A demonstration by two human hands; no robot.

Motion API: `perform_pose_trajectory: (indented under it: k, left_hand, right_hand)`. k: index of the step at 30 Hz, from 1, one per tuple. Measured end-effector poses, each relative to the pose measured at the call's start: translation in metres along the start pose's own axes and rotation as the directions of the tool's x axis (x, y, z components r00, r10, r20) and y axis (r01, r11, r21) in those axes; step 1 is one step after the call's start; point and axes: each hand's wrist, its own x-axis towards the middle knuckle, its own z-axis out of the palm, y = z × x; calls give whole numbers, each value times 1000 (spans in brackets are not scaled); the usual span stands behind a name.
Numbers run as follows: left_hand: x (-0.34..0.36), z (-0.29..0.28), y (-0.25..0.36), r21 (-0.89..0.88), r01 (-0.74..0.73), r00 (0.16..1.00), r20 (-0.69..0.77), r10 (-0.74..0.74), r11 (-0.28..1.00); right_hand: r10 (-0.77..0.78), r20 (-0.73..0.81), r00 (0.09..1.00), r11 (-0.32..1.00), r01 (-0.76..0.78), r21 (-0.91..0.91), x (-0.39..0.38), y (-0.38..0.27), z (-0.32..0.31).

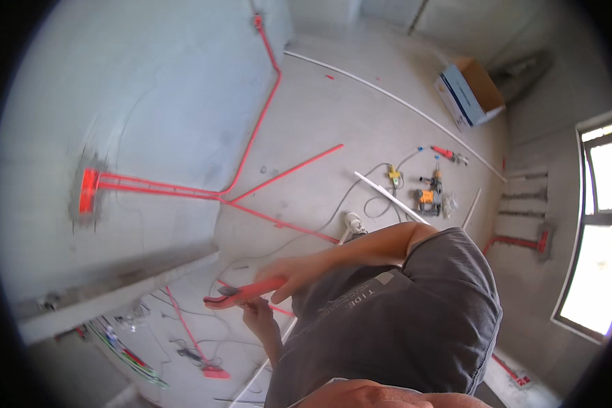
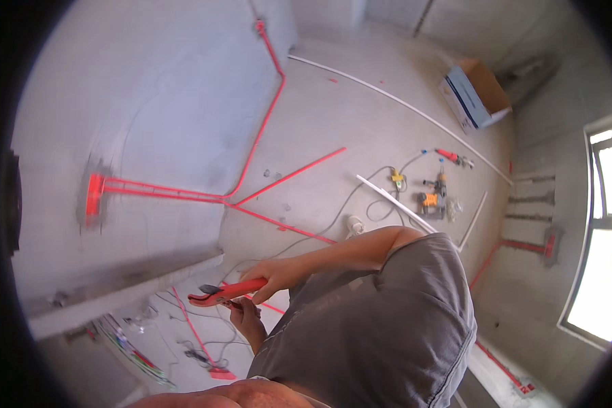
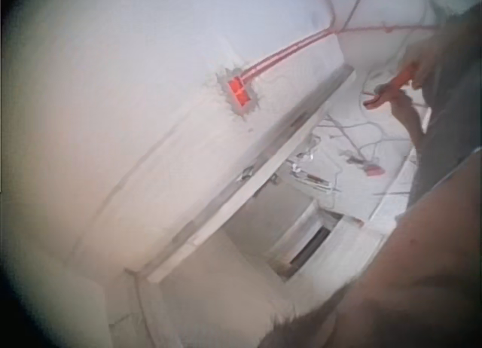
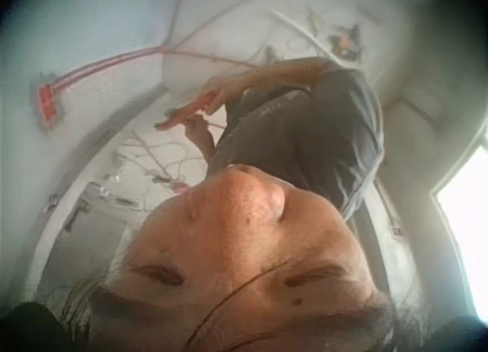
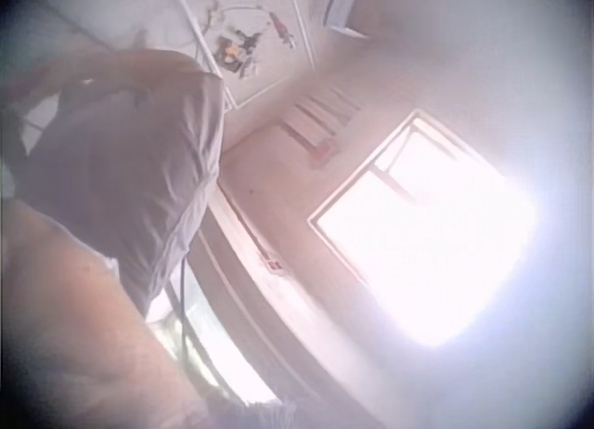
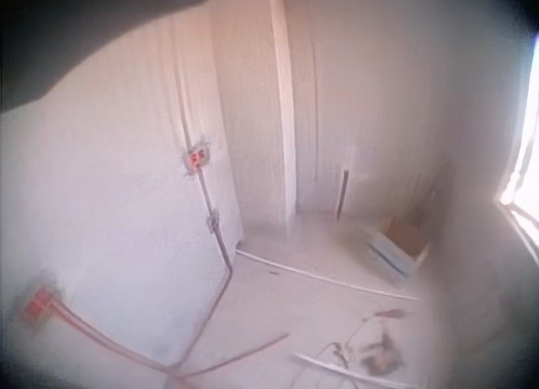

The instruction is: The person is installing white plastic pipes in a room under construction. They use a red pipe cutter to cut the pipes to length and then connect them using white elbow fittings. The person works on the floor, assembling sections of the pipe system.

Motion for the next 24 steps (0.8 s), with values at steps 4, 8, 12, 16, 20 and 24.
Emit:
perform_pose_trajectory:
  k: [4, 8, 12, 16, 20, 24]
  left_hand:
    - [18, -86, -61, -137, -30, 992, -126, 13, 990]
    - [32, -183, -96, -273, 12, 996, -77, -34, 962]
    - [48, -281, -91, 220, 47, 992, 107, -73, 974]
    - [70, -343, -147, 532, 83, 996, -15, -89, 843]
    - [97, -409, -284, 683, 155, 972, 24, -234, 714]
    - [124, -482, -352, 751, 131, 930, 132, -342, 647]
  right_hand:
    - [85, 286, 954, 980, -132, 149, 126, 40, 82]
    - [234, 363, 902, 889, -350, 296, 223, 69, 159]
    - [187, 144, 972, 980, -194, 35, 293, 96, 190]
    - [215, -237, 947, 828, -306, -470, 318, 79, 170]
    - [312, -454, 834, 511, -550, -660, 331, 116, 119]
    - [525, -559, 642, 221, -737, -638, 347, 162, 63]
